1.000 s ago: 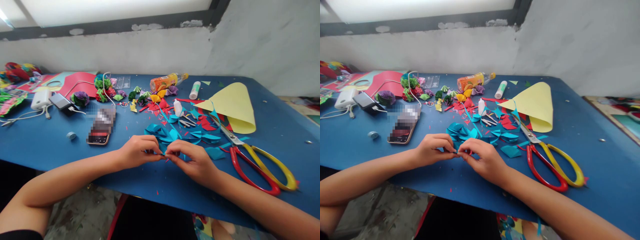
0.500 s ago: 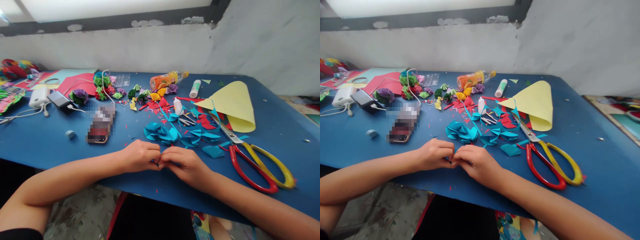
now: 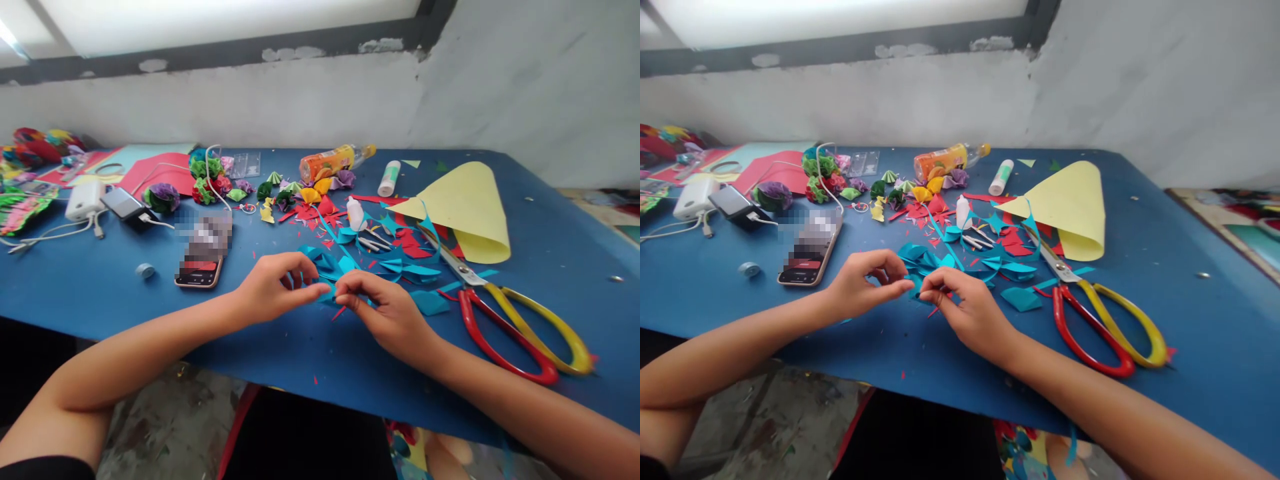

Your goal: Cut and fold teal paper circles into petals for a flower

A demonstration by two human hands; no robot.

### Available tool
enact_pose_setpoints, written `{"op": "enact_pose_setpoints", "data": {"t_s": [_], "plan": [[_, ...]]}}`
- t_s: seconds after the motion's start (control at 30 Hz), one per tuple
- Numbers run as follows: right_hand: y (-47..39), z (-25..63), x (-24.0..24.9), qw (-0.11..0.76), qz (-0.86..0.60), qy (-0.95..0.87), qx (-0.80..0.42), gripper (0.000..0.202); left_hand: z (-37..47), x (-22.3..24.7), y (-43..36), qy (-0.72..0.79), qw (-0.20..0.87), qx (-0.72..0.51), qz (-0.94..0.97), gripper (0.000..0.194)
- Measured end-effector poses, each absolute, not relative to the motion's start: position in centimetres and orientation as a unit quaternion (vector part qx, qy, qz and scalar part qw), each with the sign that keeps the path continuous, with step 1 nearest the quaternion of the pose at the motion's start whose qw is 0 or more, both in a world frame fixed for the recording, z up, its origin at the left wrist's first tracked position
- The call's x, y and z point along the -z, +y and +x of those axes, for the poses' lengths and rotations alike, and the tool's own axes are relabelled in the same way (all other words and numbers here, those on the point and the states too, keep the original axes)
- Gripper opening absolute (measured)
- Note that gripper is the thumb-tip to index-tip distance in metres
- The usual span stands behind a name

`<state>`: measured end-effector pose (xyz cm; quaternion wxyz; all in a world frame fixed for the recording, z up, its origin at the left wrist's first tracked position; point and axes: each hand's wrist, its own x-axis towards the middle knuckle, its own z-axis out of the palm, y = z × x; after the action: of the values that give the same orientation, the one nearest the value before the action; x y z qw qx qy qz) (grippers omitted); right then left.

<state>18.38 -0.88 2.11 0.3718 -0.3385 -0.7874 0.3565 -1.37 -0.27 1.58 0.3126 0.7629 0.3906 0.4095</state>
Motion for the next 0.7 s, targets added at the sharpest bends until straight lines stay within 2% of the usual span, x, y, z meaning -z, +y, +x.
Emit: {"op": "enact_pose_setpoints", "data": {"t_s": [0.07, 0.17, 0.27, 0.43, 0.6, 0.7], "plan": [[-0.7, 18.5, -1.9, 0.379, -0.346, -0.780, -0.358, 0.011, -1.3, -1.8, -0.1, 0.421, 0.409, -0.376, 0.716, 0.022], [-0.5, 18.7, -1.8, 0.378, -0.355, -0.776, -0.359, 0.010, -1.1, -1.5, 0.2, 0.393, 0.568, -0.329, 0.644, 0.032], [-0.4, 19.0, -1.8, 0.356, -0.355, -0.783, -0.367, 0.013, -0.9, -1.0, 0.3, 0.362, 0.652, -0.316, 0.586, 0.034], [-0.2, 19.2, -1.7, 0.300, -0.372, -0.763, -0.436, 0.013, -1.1, -0.6, 0.3, 0.340, 0.677, -0.284, 0.588, 0.037], [-0.5, 18.9, -1.5, 0.203, -0.352, -0.724, -0.558, 0.012, -1.2, -0.7, -0.1, 0.345, 0.662, -0.224, 0.627, 0.042], [-0.8, 18.8, -1.5, 0.170, -0.348, -0.717, -0.579, 0.014, -1.2, -0.8, -0.2, 0.349, 0.644, -0.218, 0.644, 0.043]]}}
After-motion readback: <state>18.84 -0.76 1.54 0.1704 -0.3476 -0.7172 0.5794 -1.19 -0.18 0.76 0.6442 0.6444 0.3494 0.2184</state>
